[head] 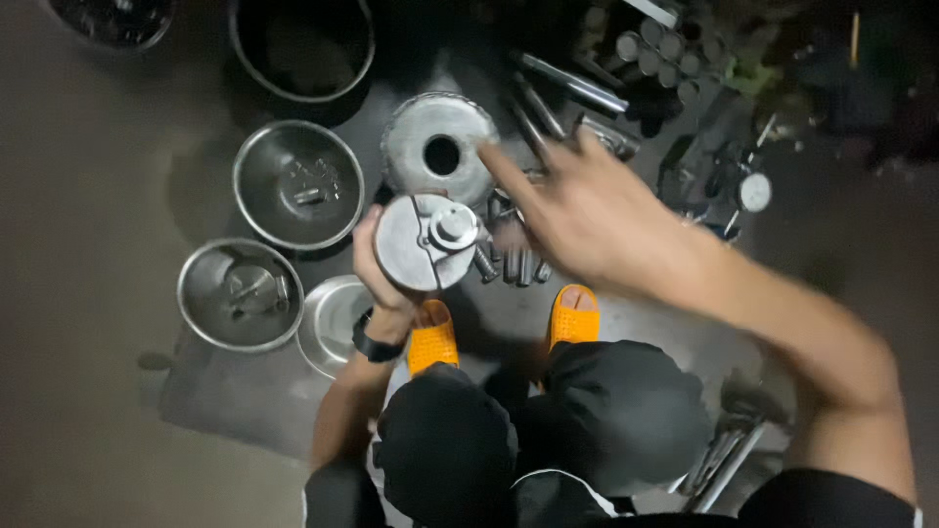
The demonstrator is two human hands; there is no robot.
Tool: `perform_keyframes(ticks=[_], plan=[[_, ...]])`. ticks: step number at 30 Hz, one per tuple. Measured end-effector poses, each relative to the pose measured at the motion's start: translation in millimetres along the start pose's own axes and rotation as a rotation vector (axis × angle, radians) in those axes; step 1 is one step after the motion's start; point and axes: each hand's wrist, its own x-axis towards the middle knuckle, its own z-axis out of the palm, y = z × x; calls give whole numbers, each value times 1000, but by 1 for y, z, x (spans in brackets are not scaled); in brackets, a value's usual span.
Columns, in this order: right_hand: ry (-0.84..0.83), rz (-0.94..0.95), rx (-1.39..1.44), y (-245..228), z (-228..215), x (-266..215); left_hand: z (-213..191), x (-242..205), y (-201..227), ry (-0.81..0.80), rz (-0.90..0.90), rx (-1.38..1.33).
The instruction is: The person assembles metal components on a workbench, using a wrench to tighten a bolt on a cylindrical part. They handle various metal pieces, including rods and bowls, and place them into containers. The person also uses a hammer to adjust a metal piece.
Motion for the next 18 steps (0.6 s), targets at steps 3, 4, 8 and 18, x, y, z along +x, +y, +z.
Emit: perform_keyframes(ticks=[3,4,8,18], plan=[[63,-159,523,-24,-7,-6,-42,20,-23,110,211,231],[109,-217,504,-24,-3,6,-56,22,-36,-64,448,529],[126,-24,-31,23,21,20,24,-23,7,-183,-75,140],[191,-95,251,-5,46,-7,29,-25,15,-192,-241,-21]])
